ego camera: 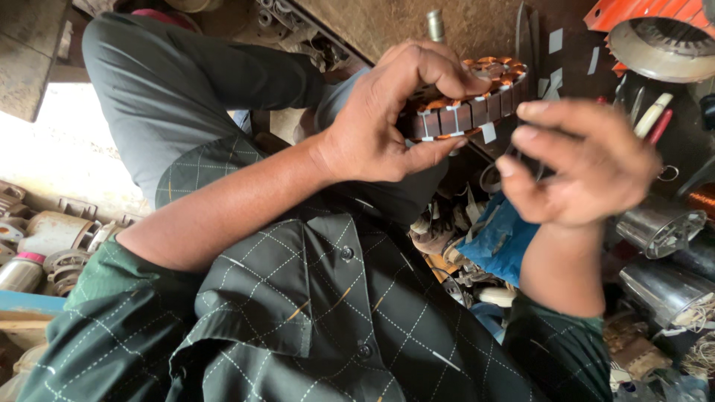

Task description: The person assembles a motor stator by inserting small white insulating shims between copper windings. They repeatedly cut shims with scissors, place them into slots, and press them in with a screwdriver. The person works on a single stator throughout the clip.

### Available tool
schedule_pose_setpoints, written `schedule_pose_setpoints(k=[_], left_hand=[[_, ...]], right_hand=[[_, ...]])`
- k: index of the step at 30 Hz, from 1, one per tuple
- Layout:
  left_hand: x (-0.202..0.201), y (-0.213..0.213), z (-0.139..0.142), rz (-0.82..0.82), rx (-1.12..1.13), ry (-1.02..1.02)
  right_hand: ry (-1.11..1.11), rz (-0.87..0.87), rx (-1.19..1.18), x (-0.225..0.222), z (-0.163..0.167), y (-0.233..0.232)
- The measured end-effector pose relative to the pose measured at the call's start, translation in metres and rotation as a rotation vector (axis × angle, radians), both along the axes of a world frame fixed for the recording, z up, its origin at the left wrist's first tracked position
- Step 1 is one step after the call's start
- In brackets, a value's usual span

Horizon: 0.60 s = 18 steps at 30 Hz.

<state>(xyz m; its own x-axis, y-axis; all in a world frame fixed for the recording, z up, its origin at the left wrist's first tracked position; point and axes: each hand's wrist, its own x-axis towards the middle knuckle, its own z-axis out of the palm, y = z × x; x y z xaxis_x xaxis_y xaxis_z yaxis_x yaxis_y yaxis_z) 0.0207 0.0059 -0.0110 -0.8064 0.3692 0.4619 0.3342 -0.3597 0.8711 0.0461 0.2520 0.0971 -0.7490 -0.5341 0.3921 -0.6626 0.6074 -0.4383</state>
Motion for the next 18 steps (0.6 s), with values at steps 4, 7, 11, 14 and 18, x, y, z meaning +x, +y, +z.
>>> schedule_pose_setpoints(k=[4,7,11,14,18], left_hand=[[-0.002,-0.004,-0.002,0.008,-0.051,0.031],[0.000,-0.007,-0.001,0.046,-0.118,0.077],[0.004,-0.006,0.003,0.097,-0.137,0.110],[0.006,-0.005,0.004,0.122,-0.096,0.109],[0.007,-0.003,0.002,0.149,-0.115,0.142]], right_hand=[[-0.152,0.025,-0.139,-0.010,-0.021,0.013],[-0.203,-0.015,-0.225,-0.010,-0.033,0.011],[-0.181,-0.034,-0.254,-0.008,-0.038,0.005],[-0.199,-0.034,-0.254,-0.006,-0.038,0.002],[-0.161,-0.050,-0.252,-0.003,-0.040,-0.002]])
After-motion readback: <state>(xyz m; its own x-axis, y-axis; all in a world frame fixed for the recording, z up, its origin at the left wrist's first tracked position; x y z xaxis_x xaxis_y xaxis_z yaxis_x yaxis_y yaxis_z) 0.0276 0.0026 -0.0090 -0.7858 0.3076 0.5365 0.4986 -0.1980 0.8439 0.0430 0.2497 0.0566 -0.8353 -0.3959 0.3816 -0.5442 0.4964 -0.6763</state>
